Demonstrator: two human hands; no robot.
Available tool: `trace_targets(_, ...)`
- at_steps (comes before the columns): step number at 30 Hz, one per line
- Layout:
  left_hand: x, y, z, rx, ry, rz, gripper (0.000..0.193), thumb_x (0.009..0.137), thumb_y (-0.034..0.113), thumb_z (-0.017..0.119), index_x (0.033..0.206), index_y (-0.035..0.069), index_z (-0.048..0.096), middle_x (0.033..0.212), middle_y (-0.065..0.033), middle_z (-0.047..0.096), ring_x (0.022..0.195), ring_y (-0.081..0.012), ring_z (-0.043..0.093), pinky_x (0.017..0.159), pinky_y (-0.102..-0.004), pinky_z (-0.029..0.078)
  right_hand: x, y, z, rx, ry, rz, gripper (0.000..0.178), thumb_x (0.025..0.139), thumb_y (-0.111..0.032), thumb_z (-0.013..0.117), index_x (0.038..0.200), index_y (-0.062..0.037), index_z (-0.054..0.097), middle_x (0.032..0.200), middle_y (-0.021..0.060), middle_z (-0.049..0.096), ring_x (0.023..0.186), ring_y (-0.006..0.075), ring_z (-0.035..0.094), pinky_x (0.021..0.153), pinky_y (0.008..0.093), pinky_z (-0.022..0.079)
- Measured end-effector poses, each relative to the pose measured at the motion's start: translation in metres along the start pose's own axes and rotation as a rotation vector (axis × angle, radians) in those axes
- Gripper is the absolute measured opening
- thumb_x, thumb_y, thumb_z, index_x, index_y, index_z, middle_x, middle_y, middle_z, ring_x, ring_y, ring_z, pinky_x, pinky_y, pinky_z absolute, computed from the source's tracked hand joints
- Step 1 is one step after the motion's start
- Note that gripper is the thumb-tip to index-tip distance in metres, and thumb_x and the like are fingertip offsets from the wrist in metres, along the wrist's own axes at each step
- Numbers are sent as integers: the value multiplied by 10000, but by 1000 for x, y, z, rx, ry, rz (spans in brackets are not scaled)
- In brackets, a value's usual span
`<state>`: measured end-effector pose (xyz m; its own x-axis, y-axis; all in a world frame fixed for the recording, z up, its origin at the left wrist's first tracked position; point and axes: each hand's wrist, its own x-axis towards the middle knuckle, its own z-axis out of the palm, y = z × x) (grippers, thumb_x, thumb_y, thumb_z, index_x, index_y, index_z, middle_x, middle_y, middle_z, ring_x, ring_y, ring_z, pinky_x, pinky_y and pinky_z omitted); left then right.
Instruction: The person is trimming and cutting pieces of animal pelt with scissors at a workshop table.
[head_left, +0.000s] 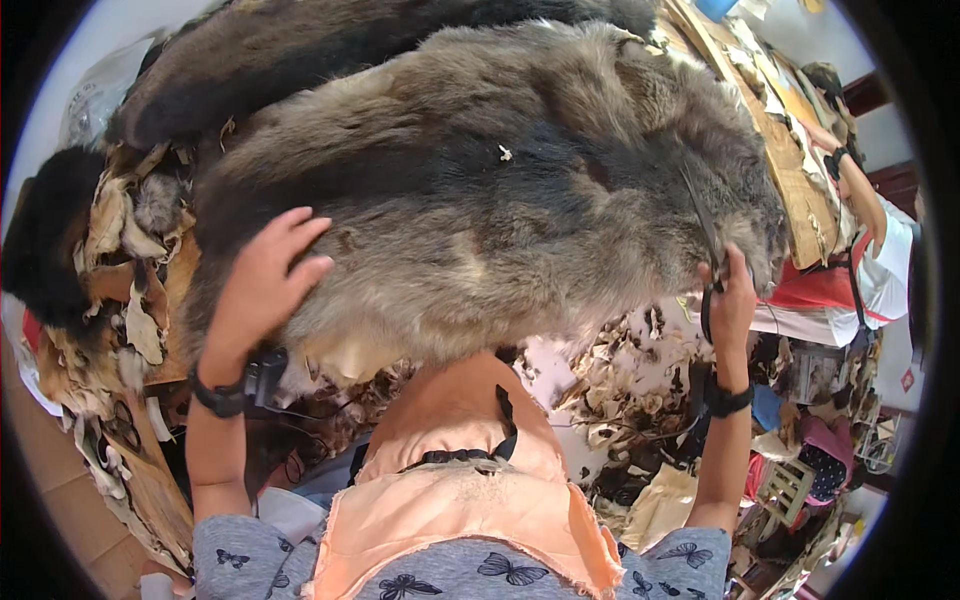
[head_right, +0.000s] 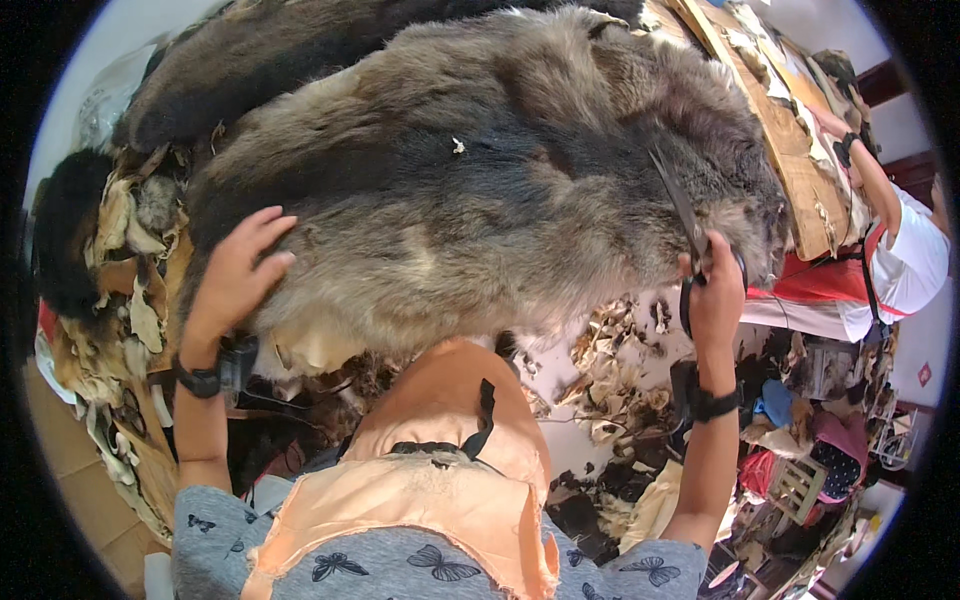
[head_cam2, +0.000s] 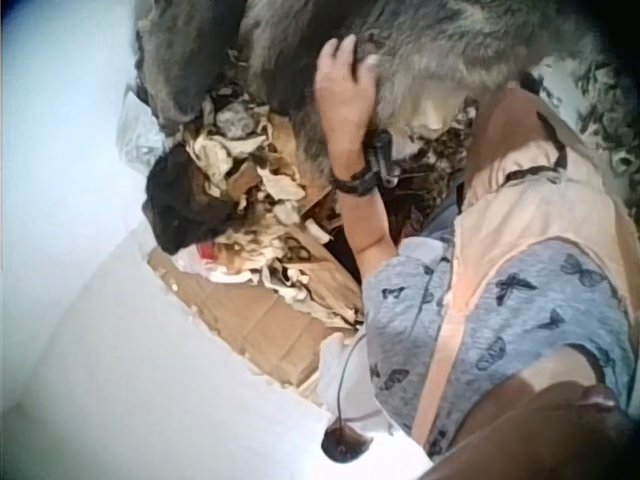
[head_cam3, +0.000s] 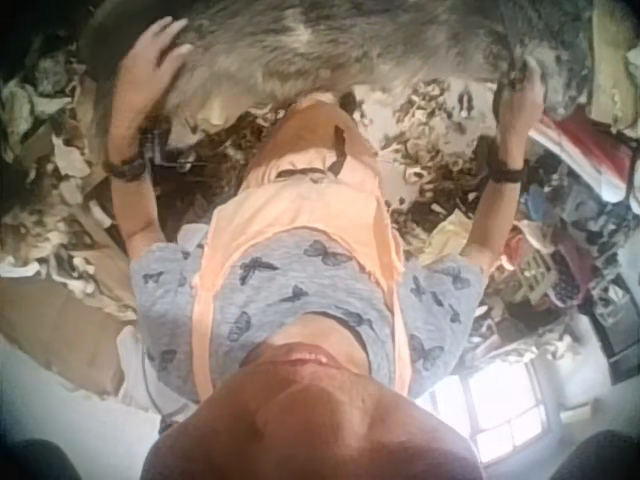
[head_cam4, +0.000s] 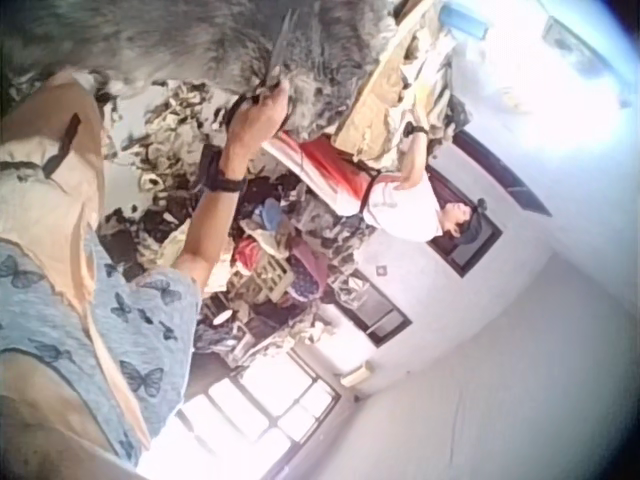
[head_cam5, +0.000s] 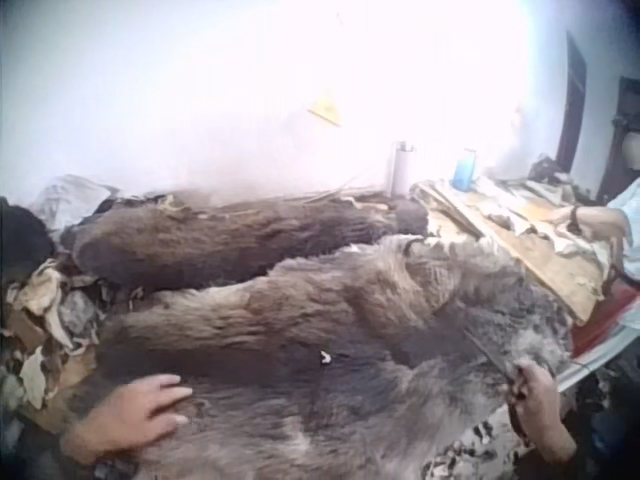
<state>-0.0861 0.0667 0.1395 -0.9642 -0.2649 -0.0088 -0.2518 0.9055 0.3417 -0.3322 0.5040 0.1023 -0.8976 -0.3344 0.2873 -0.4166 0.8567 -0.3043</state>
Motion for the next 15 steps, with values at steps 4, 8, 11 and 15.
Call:
trace_targets(4, 25, -19, -38, -247, 47, -113, 305, 771, 140, 614, 1063, 52, 602, 1098, -120, 567, 831, -220, 583, 803, -319, 457, 45, 10, 11, -17, 94, -149, 388, 752, -52, 625, 1114, -79, 488, 855, 175, 575, 786, 354, 556, 681, 386, 431)
trace_targets(8, 54, -37, -44, -292, -81, -314, 370, 750, 133, 646, 1108, 70, 579, 1091, -88, 531, 765, -165, 576, 590, -269, 501, 91, 57, 8, -59, 4, -159, 507, 674, 101, 502, 1137, -101, 470, 870, 190, 577, 819, 371, 559, 700, 409, 431)
trace_targets(11, 70, -53, -26, -312, -6, -314, 508, 708, 134, 691, 1184, 88, 519, 1090, -100, 477, 749, -172, 574, 539, -269, 510, 112, 77, 7, -60, -58, -117, 486, 689, 81, 515, 1134, -108, 469, 891, 209, 579, 849, 393, 554, 706, 417, 429)
trace_targets(15, 92, -55, -13, -207, -35, -335, 384, 684, 69, 695, 1023, 28, 518, 994, -135, 486, 569, -181, 566, 487, -294, 468, 125, 94, 23, -64, -149, -166, 456, 696, 101, 507, 1110, -86, 470, 896, 225, 581, 888, 402, 551, 712, 403, 432)
